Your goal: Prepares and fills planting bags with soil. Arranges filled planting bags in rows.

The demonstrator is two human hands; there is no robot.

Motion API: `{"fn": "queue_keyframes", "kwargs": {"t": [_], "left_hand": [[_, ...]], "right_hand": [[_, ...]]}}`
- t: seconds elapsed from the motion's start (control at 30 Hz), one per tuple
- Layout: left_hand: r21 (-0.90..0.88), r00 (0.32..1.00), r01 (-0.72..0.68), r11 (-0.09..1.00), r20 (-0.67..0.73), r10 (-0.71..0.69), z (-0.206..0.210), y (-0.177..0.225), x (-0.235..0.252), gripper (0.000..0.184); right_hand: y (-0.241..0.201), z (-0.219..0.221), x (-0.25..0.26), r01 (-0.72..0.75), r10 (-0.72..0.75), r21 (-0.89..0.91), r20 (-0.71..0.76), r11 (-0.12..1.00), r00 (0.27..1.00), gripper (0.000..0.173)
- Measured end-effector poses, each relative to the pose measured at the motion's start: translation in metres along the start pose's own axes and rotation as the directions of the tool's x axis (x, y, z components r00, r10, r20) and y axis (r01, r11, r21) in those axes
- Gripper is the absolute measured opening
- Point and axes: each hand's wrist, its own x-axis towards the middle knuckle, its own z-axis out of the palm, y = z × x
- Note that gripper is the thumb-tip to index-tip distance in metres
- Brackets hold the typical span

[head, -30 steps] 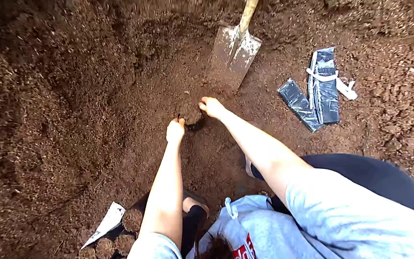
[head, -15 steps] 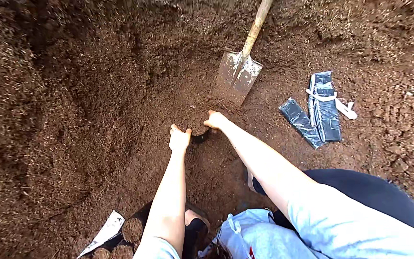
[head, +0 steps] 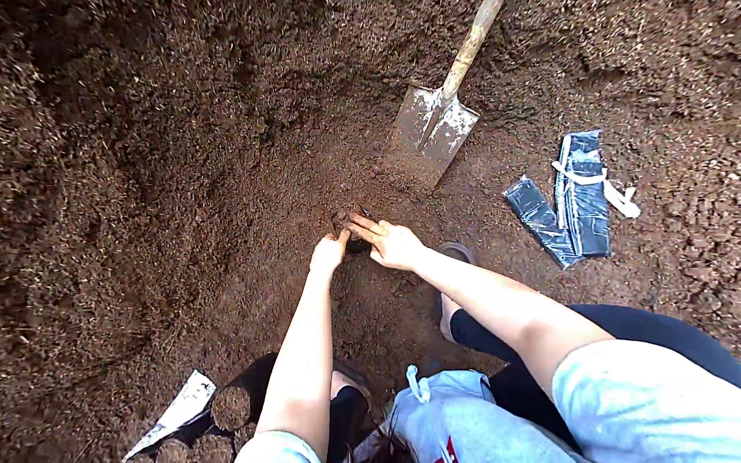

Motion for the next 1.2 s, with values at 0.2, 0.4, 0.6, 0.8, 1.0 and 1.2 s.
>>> {"fn": "queue_keyframes", "kwargs": {"t": [0.2, 0.4, 0.6, 0.8, 1.0, 1.2], "left_hand": [[-0.034, 0.995, -0.095, 0.995, -0.044, 0.093, 0.009, -0.004, 0.002, 0.045], [0.015, 0.991, -0.09, 0.996, -0.103, 0.091, 0.003, 0.004, -0.005, 0.045], [-0.057, 0.979, 0.004, 0.998, -0.202, -0.015, -0.011, 0.008, 0.001, 0.065], [-0.061, 0.992, -0.124, 0.99, 0.002, 0.124, -0.025, 0.023, 0.049, 0.044], [0.118, 0.992, -0.123, 0.985, -0.02, 0.126, -0.031, 0.028, 0.045, 0.04], [-0.007, 0.936, -0.061, 0.998, -0.349, 0.054, -0.013, 0.026, 0.026, 0.053]], "right_hand": [[-0.018, -0.002, 0.017, -0.185, 0.189, -0.04, 0.214, 0.982, 0.958, 0.066], [-0.036, -0.025, 0.047, -0.221, 0.265, -0.156, 0.377, 0.963, 0.888, 0.06], [0.008, -0.069, 0.065, -0.413, 0.384, 0.176, 0.18, 0.893, 0.906, 0.04], [0.039, -0.039, 0.079, -0.654, 0.538, 0.341, 0.38, 0.675, 0.753, 0.044], [0.018, -0.033, 0.092, -0.544, 0.523, 0.172, 0.154, 0.821, 0.838, 0.046], [0.026, -0.04, 0.064, -0.093, 0.104, 0.132, -0.077, 0.987, 0.992, 0.037]]}}
